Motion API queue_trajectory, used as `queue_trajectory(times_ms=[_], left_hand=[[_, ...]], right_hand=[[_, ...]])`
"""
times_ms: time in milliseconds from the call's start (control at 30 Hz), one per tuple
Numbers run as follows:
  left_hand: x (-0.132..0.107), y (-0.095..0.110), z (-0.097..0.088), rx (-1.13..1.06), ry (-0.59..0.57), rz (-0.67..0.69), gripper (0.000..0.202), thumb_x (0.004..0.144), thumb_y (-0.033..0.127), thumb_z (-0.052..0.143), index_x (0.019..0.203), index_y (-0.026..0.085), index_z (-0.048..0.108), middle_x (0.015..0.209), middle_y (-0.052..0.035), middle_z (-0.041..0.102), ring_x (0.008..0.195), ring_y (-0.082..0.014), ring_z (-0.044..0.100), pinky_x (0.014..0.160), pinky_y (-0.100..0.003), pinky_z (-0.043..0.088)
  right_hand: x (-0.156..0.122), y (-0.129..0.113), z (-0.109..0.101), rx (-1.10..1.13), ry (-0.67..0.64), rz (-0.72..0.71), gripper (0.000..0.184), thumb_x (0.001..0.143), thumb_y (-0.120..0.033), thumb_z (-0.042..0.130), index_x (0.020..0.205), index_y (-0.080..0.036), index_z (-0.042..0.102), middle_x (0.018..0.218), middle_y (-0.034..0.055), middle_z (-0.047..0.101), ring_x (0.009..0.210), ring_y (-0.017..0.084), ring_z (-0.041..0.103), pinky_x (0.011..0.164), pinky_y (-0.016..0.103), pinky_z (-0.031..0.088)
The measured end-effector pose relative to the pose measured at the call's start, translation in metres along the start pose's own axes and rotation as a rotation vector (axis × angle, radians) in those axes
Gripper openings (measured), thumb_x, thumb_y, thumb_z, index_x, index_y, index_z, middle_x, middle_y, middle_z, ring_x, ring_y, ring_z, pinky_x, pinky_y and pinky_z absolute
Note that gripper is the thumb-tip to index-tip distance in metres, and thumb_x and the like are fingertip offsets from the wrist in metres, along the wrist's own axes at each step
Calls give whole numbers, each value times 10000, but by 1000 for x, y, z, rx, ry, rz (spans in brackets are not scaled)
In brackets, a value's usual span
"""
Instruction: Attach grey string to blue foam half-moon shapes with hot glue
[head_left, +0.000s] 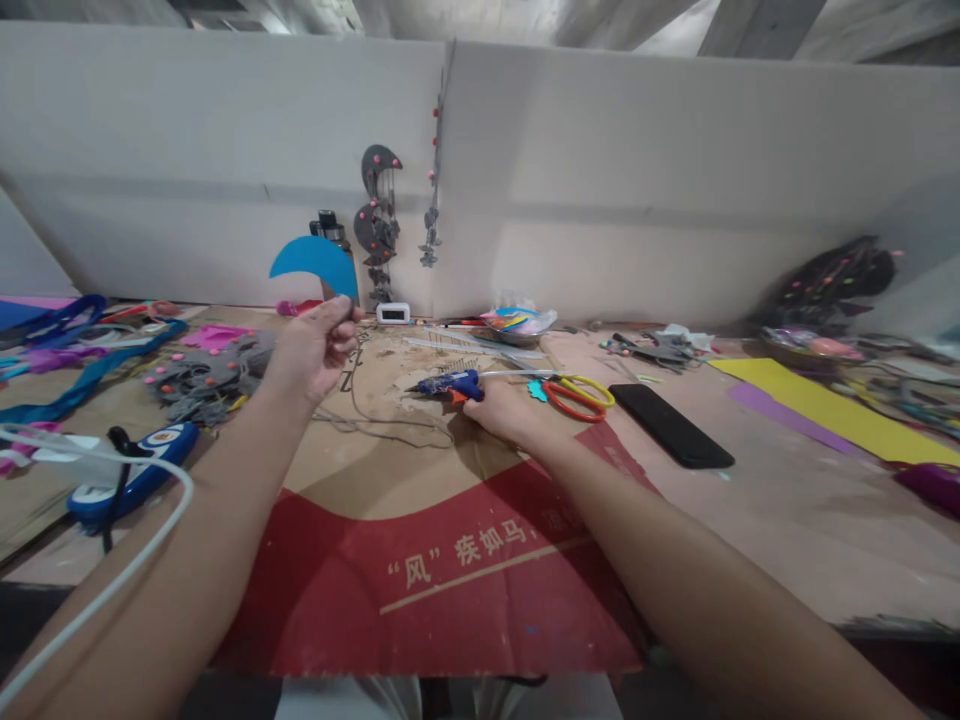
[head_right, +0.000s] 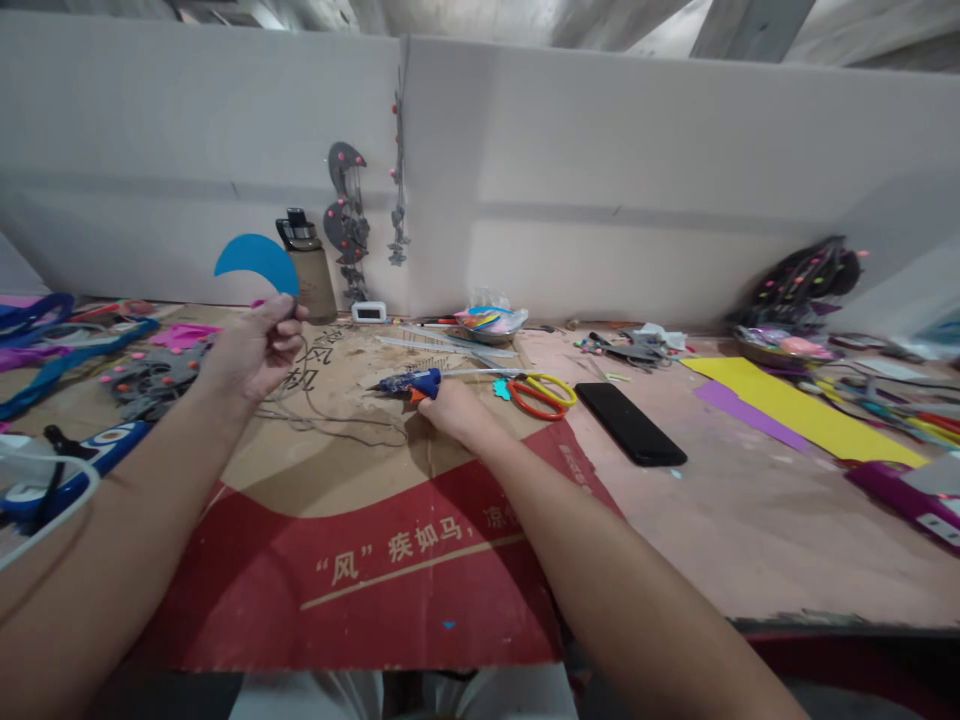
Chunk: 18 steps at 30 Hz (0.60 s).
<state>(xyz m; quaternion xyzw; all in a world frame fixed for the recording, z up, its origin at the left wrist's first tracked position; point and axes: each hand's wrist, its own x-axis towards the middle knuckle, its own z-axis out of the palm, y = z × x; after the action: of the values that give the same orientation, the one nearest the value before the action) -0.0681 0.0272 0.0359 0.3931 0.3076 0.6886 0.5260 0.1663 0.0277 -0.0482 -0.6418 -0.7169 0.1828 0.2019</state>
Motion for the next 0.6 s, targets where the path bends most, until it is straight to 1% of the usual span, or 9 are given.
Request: queue_trajectory(times_ms=[33, 100, 200, 267, 333, 400, 500, 600], left_hand=[[-1, -4, 2, 32, 2, 10, 116, 792, 101, 576, 679, 125, 575, 656, -19, 591, 449, 1, 427, 356, -100, 269], [-4, -12, 3, 91, -11, -1, 70, 740, 124, 627, 677, 117, 595, 652, -27, 597, 444, -8, 440, 352, -104, 277], [-6, -26, 1, 161, -26, -40, 77, 691, 142, 669, 674, 102, 605, 647, -33, 599, 449, -17, 451, 356, -105, 292], [-6, -38, -1, 203, -10, -63, 122, 667, 169, 698, 651, 101, 598, 628, -31, 596, 446, -19, 450, 373, -108, 311], [-7, -48, -3, 253, -20, -110, 154, 658, 201, 712, 638, 98, 599, 622, -34, 596, 448, -23, 455, 374, -115, 309], [-7, -56, -5, 286, -18, -132, 167, 646, 217, 725, 647, 100, 605, 637, -41, 611, 450, -27, 460, 375, -123, 309], [-7, -61, -7, 308, -9, -138, 175, 628, 220, 740, 660, 105, 612, 644, -44, 622, 456, -34, 471, 388, -133, 323], [-6, -62, -9, 326, -26, -114, 184, 620, 231, 745, 646, 106, 614, 624, -40, 614, 457, -39, 473, 396, -144, 323]], right_hand=[[1, 1, -1, 32, 6, 19, 181, 709, -302, 553, 803, -162, 618, 724, 105, 653, 613, 210, 594, 556, 291, 407], [3, 4, -2, 112, 61, 25, 224, 709, -308, 538, 871, -169, 607, 784, 95, 658, 663, 213, 603, 593, 302, 426], [5, 7, -6, 233, 217, 21, 324, 701, -279, 522, 998, -152, 548, 900, 103, 647, 757, 209, 608, 650, 306, 446], [5, 6, -8, 323, 288, 19, 383, 695, -253, 512, 1059, -137, 493, 935, 117, 633, 762, 204, 606, 642, 305, 456], [3, 2, -11, 463, 314, -13, 425, 696, -225, 494, 1109, -146, 435, 954, 116, 626, 729, 190, 607, 599, 295, 463], [-3, -5, -14, 648, 303, -97, 440, 710, -208, 469, 1141, -179, 387, 1020, 107, 614, 704, 168, 609, 544, 270, 462], [-15, -18, -19, 869, 220, -260, 395, 741, -223, 452, 1128, -219, 376, 1106, 76, 589, 664, 123, 588, 489, 230, 447], [-26, -28, -22, 907, 151, -346, 296, 773, -278, 462, 1060, -211, 436, 1001, 42, 609, 587, 89, 513, 478, 218, 427]])
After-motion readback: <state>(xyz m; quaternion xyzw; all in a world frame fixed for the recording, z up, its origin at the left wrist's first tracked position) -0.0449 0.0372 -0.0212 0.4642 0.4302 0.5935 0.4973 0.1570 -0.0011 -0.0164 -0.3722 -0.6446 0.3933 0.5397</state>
